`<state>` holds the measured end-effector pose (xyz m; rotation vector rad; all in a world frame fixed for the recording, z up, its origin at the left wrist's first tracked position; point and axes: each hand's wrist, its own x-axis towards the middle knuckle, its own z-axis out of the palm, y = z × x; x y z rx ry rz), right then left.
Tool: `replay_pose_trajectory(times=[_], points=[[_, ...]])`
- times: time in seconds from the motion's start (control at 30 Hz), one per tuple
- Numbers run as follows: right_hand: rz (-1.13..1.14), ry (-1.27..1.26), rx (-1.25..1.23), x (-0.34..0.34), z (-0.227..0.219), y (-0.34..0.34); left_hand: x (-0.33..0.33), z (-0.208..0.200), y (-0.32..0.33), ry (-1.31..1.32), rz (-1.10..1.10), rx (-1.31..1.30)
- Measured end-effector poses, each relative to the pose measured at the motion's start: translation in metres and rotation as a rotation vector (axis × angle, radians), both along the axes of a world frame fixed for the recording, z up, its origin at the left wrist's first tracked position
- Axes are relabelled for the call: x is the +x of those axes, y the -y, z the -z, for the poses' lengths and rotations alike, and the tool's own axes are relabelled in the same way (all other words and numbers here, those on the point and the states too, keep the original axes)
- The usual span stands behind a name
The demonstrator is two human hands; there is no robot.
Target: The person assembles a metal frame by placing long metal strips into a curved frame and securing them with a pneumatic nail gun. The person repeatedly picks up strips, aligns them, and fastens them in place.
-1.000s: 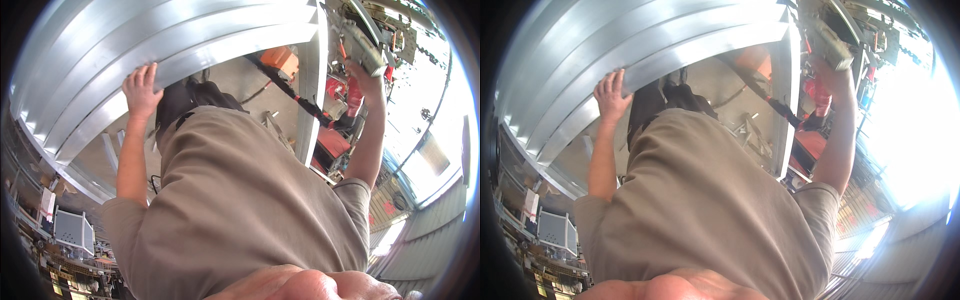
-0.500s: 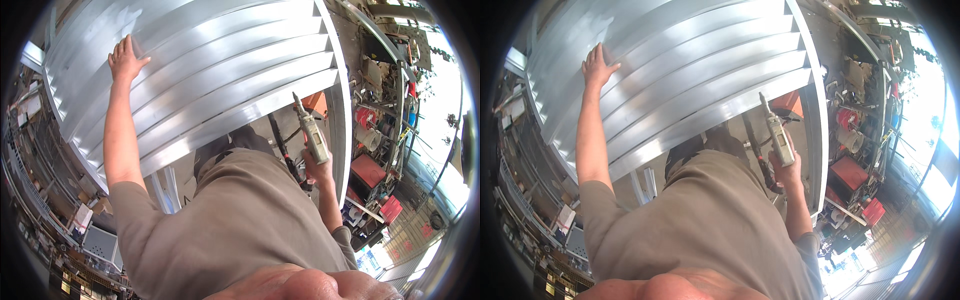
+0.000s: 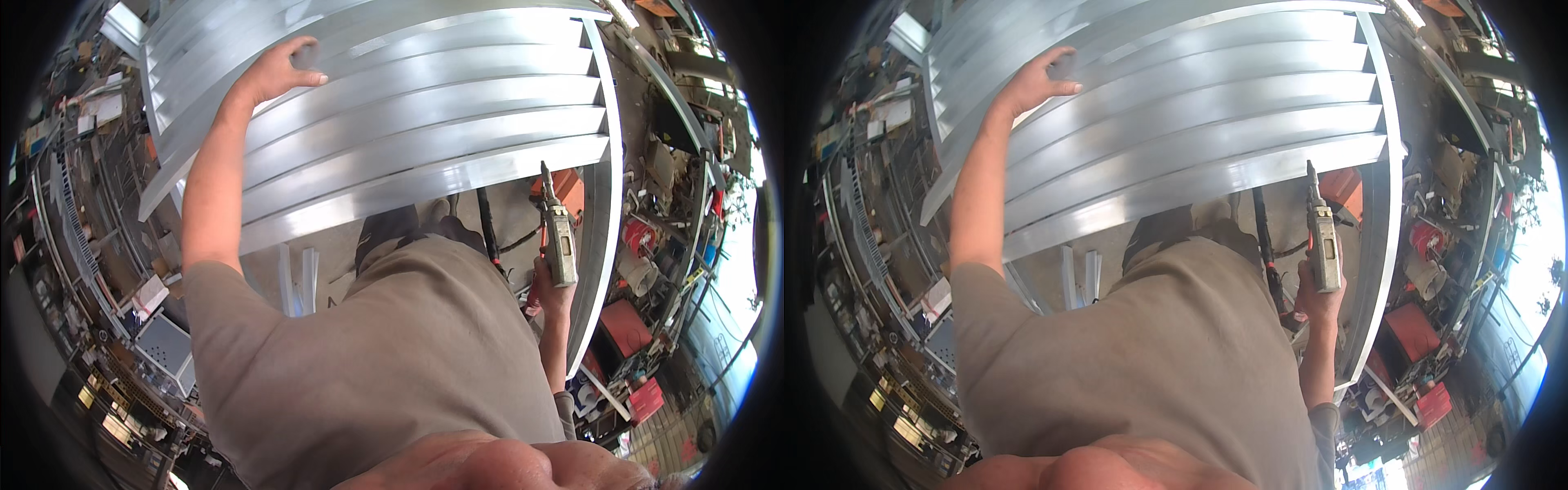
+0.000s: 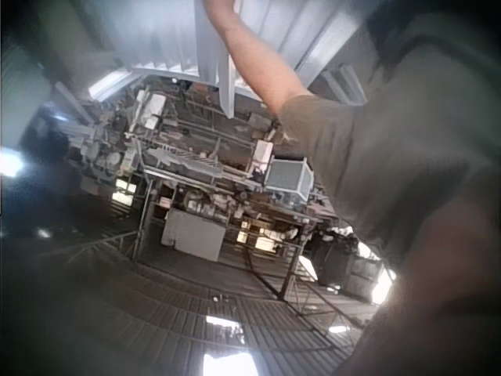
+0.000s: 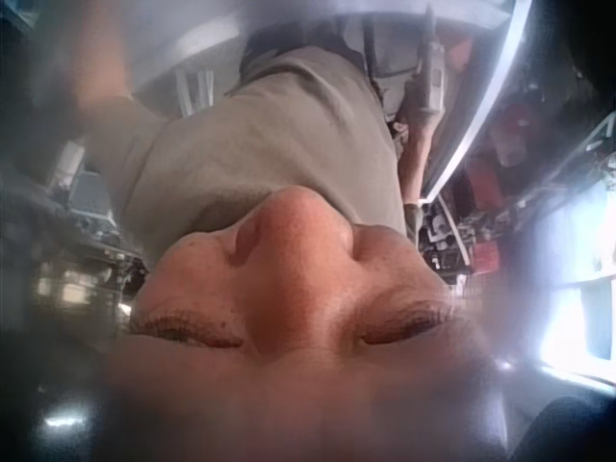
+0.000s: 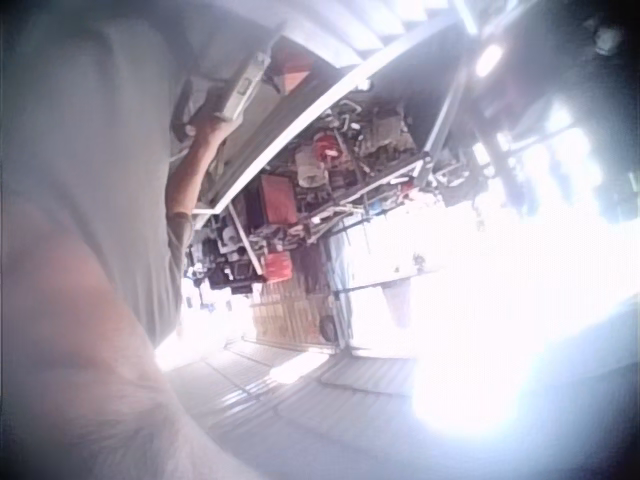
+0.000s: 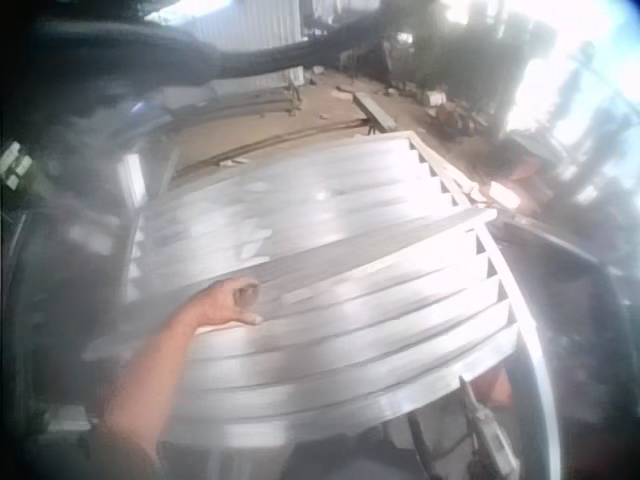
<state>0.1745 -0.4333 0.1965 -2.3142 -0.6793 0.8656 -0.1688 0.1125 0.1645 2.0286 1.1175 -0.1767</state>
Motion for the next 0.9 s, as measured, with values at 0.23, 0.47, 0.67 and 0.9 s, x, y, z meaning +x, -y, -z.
replay_pose_trajectory(times=[0.23,0.47,0.67,0.9], points=[[0.003,-0.038,0.132,0.014,0.016,0.077,-0.011,-0.044,0.111,0.166,-0.113,-0.825],[-0.053,0.036,0.2,0.03,0.028,0.174,0.014,-0.071,0.24,0.255,-0.149,-0.92],[0.016,-0.004,0.243,0.033,0.027,0.231,0.019,-0.077,0.299,0.232,-0.114,-0.948],[0.024,0.027,0.233,0.035,0.028,0.261,0.036,-0.06,0.349,0.051,0.126,0.051]])
